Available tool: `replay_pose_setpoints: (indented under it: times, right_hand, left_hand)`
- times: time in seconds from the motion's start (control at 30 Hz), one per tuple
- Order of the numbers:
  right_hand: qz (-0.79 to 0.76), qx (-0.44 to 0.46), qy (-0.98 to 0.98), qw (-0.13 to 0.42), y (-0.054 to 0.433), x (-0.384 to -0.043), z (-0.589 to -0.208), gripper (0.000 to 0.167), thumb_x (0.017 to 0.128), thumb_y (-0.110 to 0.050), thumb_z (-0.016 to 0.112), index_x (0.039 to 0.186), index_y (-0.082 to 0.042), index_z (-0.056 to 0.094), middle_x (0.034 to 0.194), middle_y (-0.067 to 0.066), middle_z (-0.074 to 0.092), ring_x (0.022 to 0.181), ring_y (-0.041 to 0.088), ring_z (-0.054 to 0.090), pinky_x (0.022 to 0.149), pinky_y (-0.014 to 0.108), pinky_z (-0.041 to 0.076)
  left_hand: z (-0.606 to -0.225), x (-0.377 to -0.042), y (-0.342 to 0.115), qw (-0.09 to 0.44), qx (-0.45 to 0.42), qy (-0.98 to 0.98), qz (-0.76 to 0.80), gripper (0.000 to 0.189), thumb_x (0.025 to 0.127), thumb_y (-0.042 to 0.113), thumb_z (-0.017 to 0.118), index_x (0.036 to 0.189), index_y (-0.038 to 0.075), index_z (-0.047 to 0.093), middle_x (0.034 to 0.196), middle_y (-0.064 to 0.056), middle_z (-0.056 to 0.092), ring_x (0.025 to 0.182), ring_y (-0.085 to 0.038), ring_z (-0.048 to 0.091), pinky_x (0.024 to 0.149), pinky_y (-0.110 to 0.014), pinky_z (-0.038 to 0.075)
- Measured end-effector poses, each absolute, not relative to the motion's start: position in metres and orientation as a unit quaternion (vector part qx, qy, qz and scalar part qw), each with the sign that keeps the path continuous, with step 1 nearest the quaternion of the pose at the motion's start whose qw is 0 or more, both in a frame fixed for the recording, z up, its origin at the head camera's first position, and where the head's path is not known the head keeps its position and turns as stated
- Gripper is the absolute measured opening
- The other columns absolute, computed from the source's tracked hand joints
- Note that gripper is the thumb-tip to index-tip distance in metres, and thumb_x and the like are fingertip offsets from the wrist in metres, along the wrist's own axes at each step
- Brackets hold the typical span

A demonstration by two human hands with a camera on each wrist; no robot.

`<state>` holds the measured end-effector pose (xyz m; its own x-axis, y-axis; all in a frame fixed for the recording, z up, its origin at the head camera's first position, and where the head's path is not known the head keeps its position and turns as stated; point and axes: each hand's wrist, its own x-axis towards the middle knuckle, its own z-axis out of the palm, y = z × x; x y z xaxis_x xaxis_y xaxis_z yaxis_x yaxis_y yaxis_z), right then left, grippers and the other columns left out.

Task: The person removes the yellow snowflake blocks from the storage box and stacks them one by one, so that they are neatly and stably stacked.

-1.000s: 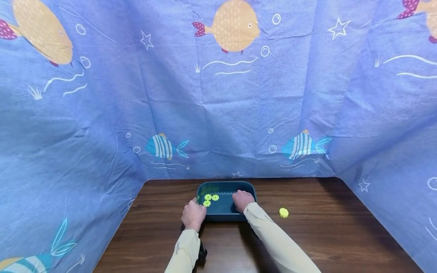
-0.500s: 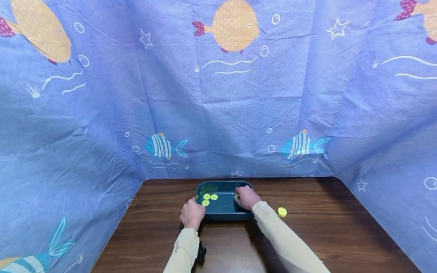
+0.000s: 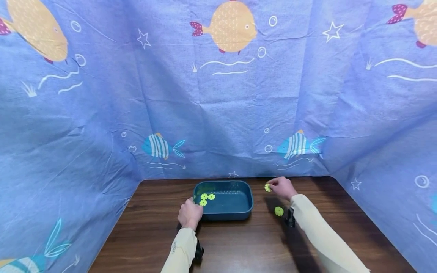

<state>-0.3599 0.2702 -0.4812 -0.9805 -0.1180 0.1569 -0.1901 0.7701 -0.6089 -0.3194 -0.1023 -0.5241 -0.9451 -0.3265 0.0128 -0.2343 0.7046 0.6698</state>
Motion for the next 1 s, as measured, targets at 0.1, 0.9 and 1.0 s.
replay_pose_setpoints:
  times: [0.1,0.9,1.0]
  right_hand:
    - [0.366,0.060,-0.929,0.007,0.293,-0.352,-0.489,0.021,0.093,-0.007,0.065,0.108,0.006,0.074,0.091,0.015,0.075,0.075,0.024,0.070,0.065,0.034,0.054]
    - [0.457,0.096,-0.872,-0.148,0.317,-0.332,-0.507,0.009,0.089,0.003,0.066,0.092,0.010,0.071,0.075,0.003,0.066,0.067,0.013,0.056,0.061,0.028,0.050]
    - [0.449,0.098,-0.877,-0.137,0.316,-0.331,-0.509,0.009,0.088,0.002,0.067,0.091,0.009,0.071,0.076,0.004,0.068,0.068,0.012,0.057,0.061,0.028,0.049]
  left_hand:
    - [-0.524,-0.319,-0.103,0.066,0.154,-0.922,-0.349,0.047,0.087,0.015,0.060,0.132,0.000,0.064,0.117,-0.025,0.070,0.089,-0.036,0.067,0.075,-0.055,0.054]
    - [-0.526,-0.320,-0.102,0.071,0.152,-0.919,-0.358,0.048,0.086,0.013,0.059,0.132,0.001,0.064,0.116,-0.025,0.071,0.093,-0.040,0.068,0.075,-0.056,0.054]
    - [-0.526,-0.320,-0.101,0.071,0.154,-0.918,-0.359,0.047,0.086,0.014,0.059,0.132,0.001,0.065,0.115,-0.024,0.071,0.093,-0.039,0.069,0.075,-0.056,0.054]
